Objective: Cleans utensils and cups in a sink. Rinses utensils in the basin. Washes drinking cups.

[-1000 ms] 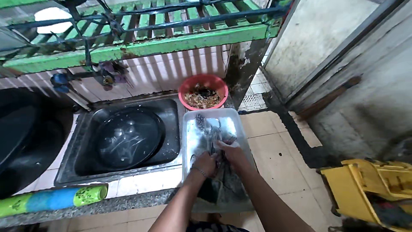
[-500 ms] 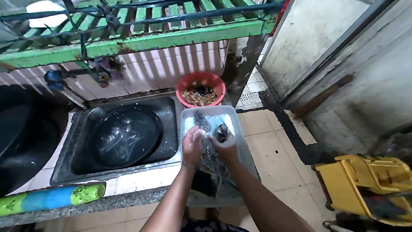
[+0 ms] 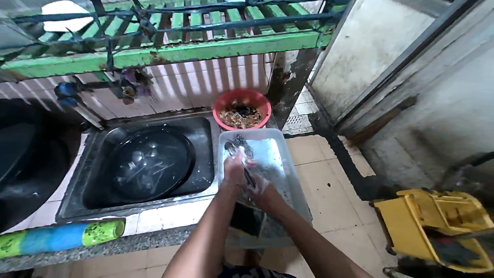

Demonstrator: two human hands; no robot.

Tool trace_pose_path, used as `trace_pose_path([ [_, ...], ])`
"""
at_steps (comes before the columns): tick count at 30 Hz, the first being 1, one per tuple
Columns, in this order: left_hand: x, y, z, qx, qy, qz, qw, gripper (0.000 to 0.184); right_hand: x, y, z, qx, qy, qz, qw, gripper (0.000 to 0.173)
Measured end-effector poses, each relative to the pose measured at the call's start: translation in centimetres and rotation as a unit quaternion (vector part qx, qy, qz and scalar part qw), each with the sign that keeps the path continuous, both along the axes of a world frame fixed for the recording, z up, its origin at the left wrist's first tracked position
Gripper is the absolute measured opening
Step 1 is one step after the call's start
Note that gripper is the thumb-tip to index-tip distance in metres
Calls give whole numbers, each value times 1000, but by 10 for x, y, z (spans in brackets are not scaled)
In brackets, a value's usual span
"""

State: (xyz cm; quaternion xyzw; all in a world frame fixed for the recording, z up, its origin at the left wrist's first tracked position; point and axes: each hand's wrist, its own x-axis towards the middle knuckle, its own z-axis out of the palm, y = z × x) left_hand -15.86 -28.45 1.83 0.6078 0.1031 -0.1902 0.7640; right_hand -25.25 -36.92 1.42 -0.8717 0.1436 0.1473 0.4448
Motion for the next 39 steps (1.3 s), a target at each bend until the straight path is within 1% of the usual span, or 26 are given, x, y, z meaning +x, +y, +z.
trace_pose_path([
  [1, 8, 0, 7, -56, 29, 33, 997, 38, -4, -2, -1, 20, 23, -4, 1000, 39],
  [2, 14, 1, 14, -103, 47, 46, 992, 35, -8, -3, -2, 36, 30, -8, 999, 39],
  [4, 14, -1, 21, -155, 52, 36, 986, 27, -9, -3, 2, 39, 12, -13, 999, 36],
  [7, -4, -5, 22, -131, 11, -19, 991, 31, -4, -3, 14, 55, -43, -7, 998, 35],
  [9, -8, -4, 23, -125, -6, -10, 992, 31, -5, -9, 10, 120, -91, -22, 988, 31],
  [10, -6, -3, 27, -133, -3, 10, 991, 33, -8, -12, 3, 187, -118, -54, 974, 30],
  [11, -2, -1, 29, -145, -5, 26, 989, 33, -11, -14, -5, 272, -151, -103, 945, 30],
  [13, -3, -1, 33, -141, -26, 45, 989, 32, -10, -11, -14, 440, -202, -207, 850, 31],
  [14, -10, -3, 32, -115, -44, 42, 992, 31, -5, -5, -12, 493, -210, -257, 804, 38],
  [15, -21, -6, 26, -65, -64, 27, 995, 30, 1, 3, -6, 518, -205, -302, 773, 47],
  [16, -33, -7, 16, 4, -78, 5, 997, 33, 9, 11, 1, 512, -196, -331, 768, 54],
  [17, -43, -7, 6, 67, -82, -23, 994, 44, 17, 16, 7, 480, -185, -340, 787, 58],
  [18, -46, -5, 0, 95, -84, -36, 991, 49, 23, 16, 12, 417, -170, -333, 829, 57],
  [19, -46, 0, -3, 98, -91, -38, 990, 46, 29, 9, 11, 313, -161, -315, 882, 50],
  [20, -45, 4, -4, 82, -105, -34, 991, 39, 35, -6, 7, 198, -150, -281, 927, 38],
  [21, -45, 10, -4, 49, -116, -35, 991, 31, 45, -23, 1, 96, -122, -245, 957, 33],
  [22, -43, 18, -3, 20, -123, -45, 991, 25, 57, -39, -5, 28, -72, -222, 972, 38],
  [24, -42, 31, 0, -2, -122, -58, 991, 17, 88, -57, -16, -41, 41, -204, 977, 54],
  [25, -43, 35, 1, -6, -112, -59, 992, 16, 101, -61, -20, -54, 69, -198, 976, 56],
  [26, -45, 36, 1, -8, -93, -53, 994, 15, 111, -62, -24, -60, 77, -191, 977, 54],
  [28, -50, 37, 0, 3, -49, -37, 998, 15, 127, -63, -32, -69, 78, -164, 981, 45],
  [31, -54, 43, -7, 84, -7, -39, 996, 22, 137, -65, -46, -78, 98, -111, 986, 42],
  [32, -54, 44, -9, 107, 4, -44, 993, 24, 138, -69, -54, -56, 96, -114, 987, 41],
  [35, -53, 41, -11, 113, 29, -33, 993, 26, 131, -79, -66, 85, 77, -187, 976, 35],
  [37, -46, 37, -10, 129, 40, -39, 990, 29, 120, -81, -65, 128, 51, -186, 973, 26],
  [39, -36, 35, -15, 159, 27, -55, 985, 30, 102, -79, -53, 142, 36, -166, 975, 24],
])
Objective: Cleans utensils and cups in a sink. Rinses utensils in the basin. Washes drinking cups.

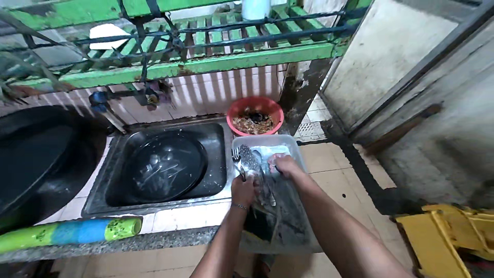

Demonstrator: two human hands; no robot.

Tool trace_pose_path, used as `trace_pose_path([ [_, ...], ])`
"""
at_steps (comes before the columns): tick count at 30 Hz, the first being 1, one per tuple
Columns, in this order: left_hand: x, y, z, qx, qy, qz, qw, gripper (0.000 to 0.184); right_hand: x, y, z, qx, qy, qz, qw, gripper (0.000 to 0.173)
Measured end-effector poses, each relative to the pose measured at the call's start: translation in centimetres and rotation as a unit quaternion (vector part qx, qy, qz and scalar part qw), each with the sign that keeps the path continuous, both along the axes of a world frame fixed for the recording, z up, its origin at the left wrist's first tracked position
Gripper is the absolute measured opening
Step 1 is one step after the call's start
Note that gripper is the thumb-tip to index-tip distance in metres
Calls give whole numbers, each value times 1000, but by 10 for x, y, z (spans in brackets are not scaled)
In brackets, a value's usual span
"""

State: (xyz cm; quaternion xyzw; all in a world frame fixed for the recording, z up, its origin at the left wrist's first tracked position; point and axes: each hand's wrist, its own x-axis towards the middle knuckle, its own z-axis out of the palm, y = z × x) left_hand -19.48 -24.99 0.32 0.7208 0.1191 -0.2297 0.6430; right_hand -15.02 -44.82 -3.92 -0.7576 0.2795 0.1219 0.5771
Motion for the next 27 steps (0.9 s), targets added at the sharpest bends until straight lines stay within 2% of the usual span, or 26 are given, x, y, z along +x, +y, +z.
trace_pose_path([
  [2, 6, -2, -1, 22, -8, -13, 1000, 32, -22, 2, 16, -17, 5, 7, 1000, 25],
  [5, 10, -11, -2, 22, 27, -39, 999, 38, -65, 12, 28, -89, -20, -37, 995, 27],
  [7, 6, -23, 1, -18, 76, -52, 996, 41, -87, 29, 47, -173, -27, -60, 983, 30],
  [10, 0, -41, 9, -99, 125, -70, 985, 42, -104, 51, 79, -211, -70, -70, 972, 29],
  [14, 10, -51, 7, -257, 95, -25, 961, 36, -109, 62, 65, -242, -190, -39, 951, 24],
  [15, 15, -53, 9, -287, 87, 0, 954, 35, -108, 64, 61, -220, -218, -49, 950, 23],
  [17, 27, -51, 12, -293, 69, 56, 952, 25, -107, 68, 49, -112, -243, -88, 959, 26],
  [20, 44, -35, 28, -177, 20, 95, 979, 15, -103, 72, 26, 55, -191, -147, 969, 40],
  [22, 45, -20, 37, -90, 12, 40, 995, 22, -97, 70, 27, 108, -150, -149, 971, 54],
  [24, 33, -11, 37, -23, 31, -52, 998, 31, -86, 67, 40, 134, -196, -149, 960, 57],
  [26, 13, -13, 33, -14, 44, -122, 991, 37, -62, 63, 53, 201, -263, -180, 926, 57],
  [27, 3, -16, 31, -18, 49, -144, 988, 39, -47, 63, 61, 248, -262, -213, 908, 62],
])
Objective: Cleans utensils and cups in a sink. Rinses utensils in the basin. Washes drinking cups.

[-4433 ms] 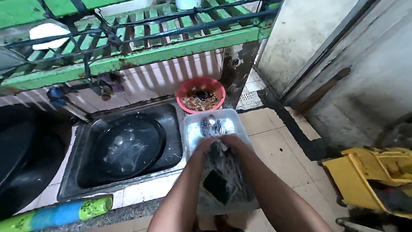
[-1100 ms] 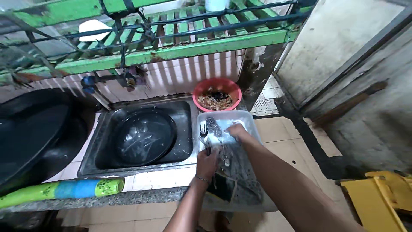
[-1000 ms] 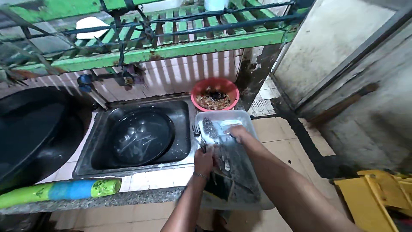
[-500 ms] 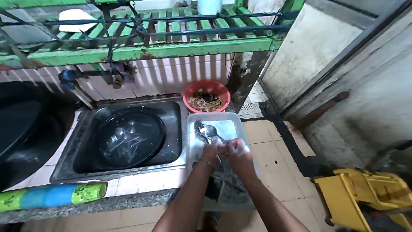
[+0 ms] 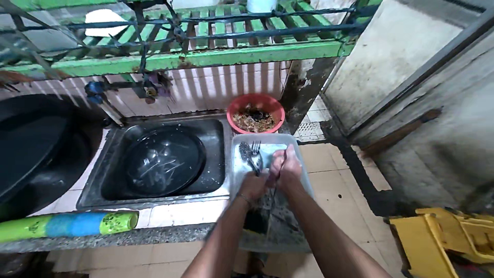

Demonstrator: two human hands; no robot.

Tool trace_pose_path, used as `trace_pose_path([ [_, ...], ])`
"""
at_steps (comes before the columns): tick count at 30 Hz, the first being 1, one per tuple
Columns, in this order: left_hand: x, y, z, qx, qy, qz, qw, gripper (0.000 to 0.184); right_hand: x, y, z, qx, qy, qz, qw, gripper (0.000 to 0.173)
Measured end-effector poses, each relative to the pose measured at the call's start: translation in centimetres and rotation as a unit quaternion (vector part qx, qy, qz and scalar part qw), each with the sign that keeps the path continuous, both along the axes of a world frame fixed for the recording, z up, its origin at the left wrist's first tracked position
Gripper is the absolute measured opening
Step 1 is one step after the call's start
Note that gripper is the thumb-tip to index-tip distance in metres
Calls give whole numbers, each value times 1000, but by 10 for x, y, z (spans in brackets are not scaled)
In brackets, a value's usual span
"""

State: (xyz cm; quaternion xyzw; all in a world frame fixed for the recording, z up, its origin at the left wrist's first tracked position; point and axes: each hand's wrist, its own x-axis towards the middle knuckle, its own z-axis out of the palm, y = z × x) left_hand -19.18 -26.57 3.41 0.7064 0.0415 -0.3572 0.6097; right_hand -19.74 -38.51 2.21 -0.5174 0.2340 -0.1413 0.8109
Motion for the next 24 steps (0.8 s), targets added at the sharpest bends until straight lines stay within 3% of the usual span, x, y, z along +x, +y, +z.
trace_pose_path([
  [2, -11, -6, -4, -26, 20, -17, 999, 36, 27, -3, 8, 72, 13, -20, 997, 67],
  [3, -12, -7, -6, -28, 25, -13, 999, 34, 39, -6, 9, 62, 27, -26, 997, 65],
  [5, -10, -5, -7, -22, 14, 13, 1000, 30, 56, -17, -9, -101, 84, -10, 991, 56],
  [7, -6, 5, -6, -7, -10, 42, 999, 28, 63, -37, -32, -326, 217, 102, 915, 40],
  [8, -4, 10, -6, -9, -17, 61, 998, 27, 67, -42, -41, -382, 279, 163, 866, 45],
  [10, -2, 16, -5, -48, -23, 108, 993, 23, 71, -41, -52, -430, 348, 252, 794, 57],
  [11, -2, 18, -5, -68, -28, 126, 989, 21, 73, -37, -56, -437, 353, 277, 779, 55],
  [13, -5, 22, -9, -82, -42, 152, 984, 22, 71, -23, -63, -405, 358, 296, 788, 52],
  [17, -1, 29, -10, -48, -64, 201, 976, 18, 53, -15, -59, -331, 335, 236, 850, 53],
  [20, -1, 33, -3, -49, -43, 194, 979, 19, 30, -27, -43, -377, 318, 223, 841, 41],
  [24, 7, 17, 0, -48, -3, 174, 984, 27, 5, -29, -12, -454, 347, 171, 802, 56],
])
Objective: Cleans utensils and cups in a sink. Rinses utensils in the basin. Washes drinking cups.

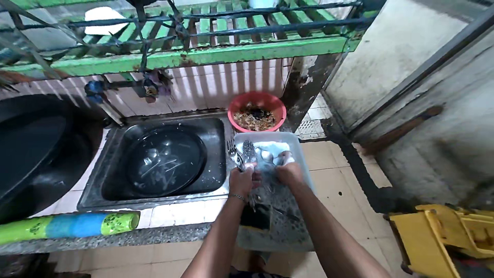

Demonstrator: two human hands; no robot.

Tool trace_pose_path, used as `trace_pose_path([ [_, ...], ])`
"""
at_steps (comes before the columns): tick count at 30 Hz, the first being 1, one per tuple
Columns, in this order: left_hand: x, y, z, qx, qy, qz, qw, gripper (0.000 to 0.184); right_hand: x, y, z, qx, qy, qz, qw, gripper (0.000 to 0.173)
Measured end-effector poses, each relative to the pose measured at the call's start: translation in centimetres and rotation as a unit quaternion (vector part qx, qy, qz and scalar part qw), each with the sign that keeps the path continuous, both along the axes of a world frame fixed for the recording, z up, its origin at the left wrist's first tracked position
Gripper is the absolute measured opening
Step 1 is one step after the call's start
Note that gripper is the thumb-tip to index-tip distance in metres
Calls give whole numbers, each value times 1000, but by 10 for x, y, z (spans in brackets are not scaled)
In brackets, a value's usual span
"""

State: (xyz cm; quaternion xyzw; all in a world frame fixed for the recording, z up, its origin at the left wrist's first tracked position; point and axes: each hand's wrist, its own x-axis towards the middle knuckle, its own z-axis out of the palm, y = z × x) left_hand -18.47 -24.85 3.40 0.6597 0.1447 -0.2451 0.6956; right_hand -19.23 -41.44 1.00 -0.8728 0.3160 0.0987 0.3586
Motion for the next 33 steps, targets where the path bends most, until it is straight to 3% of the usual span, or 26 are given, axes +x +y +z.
trace_pose_path([
  [5, 6, -25, -18, 46, 37, -52, 997, 34, -18, 3, 9, 6, -13, -14, 1000, 36],
  [8, 0, -35, -24, 51, 29, -99, 993, 40, -28, 8, 2, 110, -130, -53, 984, 25],
  [11, -14, -39, -10, 37, 16, -133, 990, 44, -29, 19, 2, 325, -285, -144, 890, 31],
  [13, -15, -40, -4, 46, 7, -177, 983, 52, -14, 18, 11, 399, -323, -212, 831, 33],
  [15, -11, -41, -1, 33, 10, -209, 977, 46, 3, 13, 19, 421, -330, -239, 810, 33],
  [17, -11, -41, -6, 22, -1, -220, 975, 31, 15, 7, 18, 331, -335, -208, 858, 32],
  [19, -10, -32, -10, 60, -46, -180, 981, 30, 9, 2, 17, 175, -288, -153, 929, 33],
  [22, 0, -11, 12, 117, -84, -139, 980, 39, -31, 13, 23, 7, -149, 38, 988, 41],
  [24, 9, 0, 24, 121, -73, -128, 982, 42, -66, 43, 18, -17, -38, 217, 975, 53],
  [27, 17, 6, 31, 114, -56, -79, 989, 37, -96, 89, 2, -45, 69, 403, 912, 78],
  [29, 17, 7, 33, 86, -40, -47, 994, 33, -96, 104, -6, -83, 89, 438, 891, 89],
  [31, 15, 7, 36, 63, -32, -30, 997, 30, -90, 106, -8, -92, 95, 450, 883, 84],
  [33, 12, 8, 37, 64, -44, -38, 996, 34, -84, 98, -9, -54, 100, 417, 902, 75],
])
